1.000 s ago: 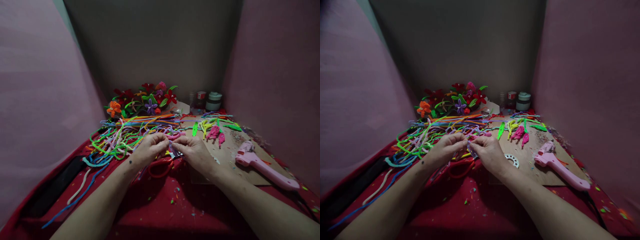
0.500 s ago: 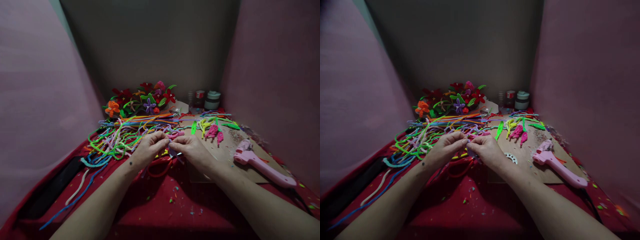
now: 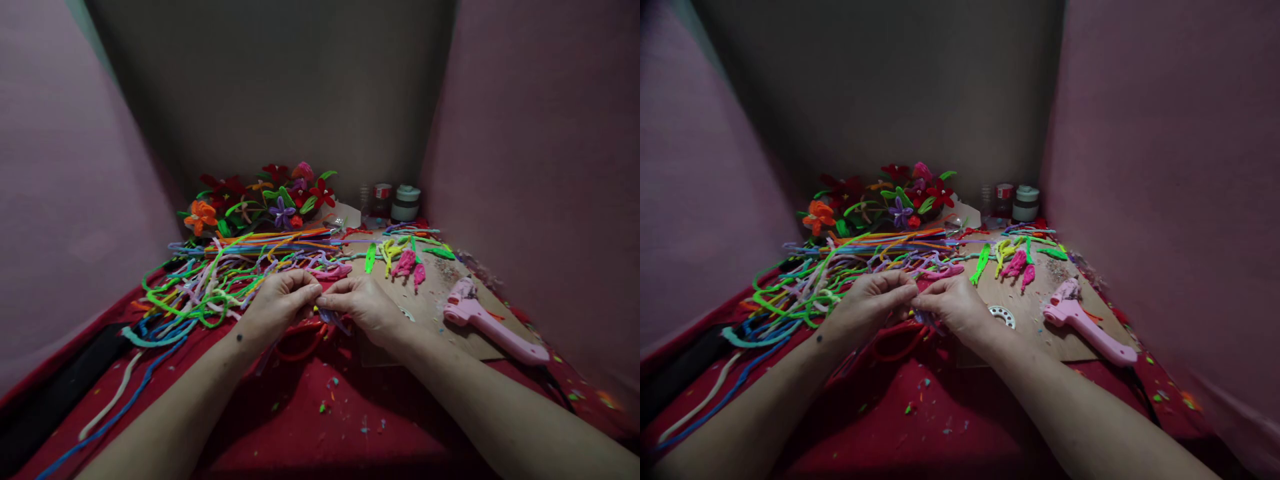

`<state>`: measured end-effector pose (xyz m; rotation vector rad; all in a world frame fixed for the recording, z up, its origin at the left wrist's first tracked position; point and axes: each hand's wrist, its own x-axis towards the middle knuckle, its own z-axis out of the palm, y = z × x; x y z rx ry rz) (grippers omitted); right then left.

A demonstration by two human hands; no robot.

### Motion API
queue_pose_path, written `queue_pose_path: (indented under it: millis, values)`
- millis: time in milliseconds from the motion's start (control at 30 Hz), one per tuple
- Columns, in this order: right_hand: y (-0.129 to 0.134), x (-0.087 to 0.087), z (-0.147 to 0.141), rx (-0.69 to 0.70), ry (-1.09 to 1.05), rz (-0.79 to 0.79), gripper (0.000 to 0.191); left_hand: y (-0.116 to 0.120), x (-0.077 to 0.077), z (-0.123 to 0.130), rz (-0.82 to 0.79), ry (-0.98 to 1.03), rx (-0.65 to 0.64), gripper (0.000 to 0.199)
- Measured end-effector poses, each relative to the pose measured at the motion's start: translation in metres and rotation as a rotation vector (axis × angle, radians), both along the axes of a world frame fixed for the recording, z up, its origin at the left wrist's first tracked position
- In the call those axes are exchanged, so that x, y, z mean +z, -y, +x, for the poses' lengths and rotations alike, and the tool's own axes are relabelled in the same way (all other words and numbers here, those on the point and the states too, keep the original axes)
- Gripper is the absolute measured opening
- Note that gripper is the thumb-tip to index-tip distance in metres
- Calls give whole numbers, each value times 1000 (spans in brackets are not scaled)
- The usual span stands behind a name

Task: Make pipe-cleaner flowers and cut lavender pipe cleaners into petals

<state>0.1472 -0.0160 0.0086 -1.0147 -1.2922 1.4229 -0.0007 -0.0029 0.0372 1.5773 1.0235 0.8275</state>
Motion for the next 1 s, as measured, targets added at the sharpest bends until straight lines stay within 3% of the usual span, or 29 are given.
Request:
queue_pose_path:
  millis: [133,400,667,833,1000]
  values:
    - [2,7,3,81,-78,-88,14,1,0,1,51,-70,9,22]
    - [1,5,1,64,-66,-118,15,-3,-9,-1,439,-316,54,17]
    - [2,4,-4,6,-3,-84,16,-5,-10,1,239,-200,67,20]
    - [1,6,-3,-35,-45,-104,20,-7,-7,-1,62,-74,-22,24]
    - [1,5,-1,-80,-98,-102,20,-10,-1,-5,56,-27,-33,25]
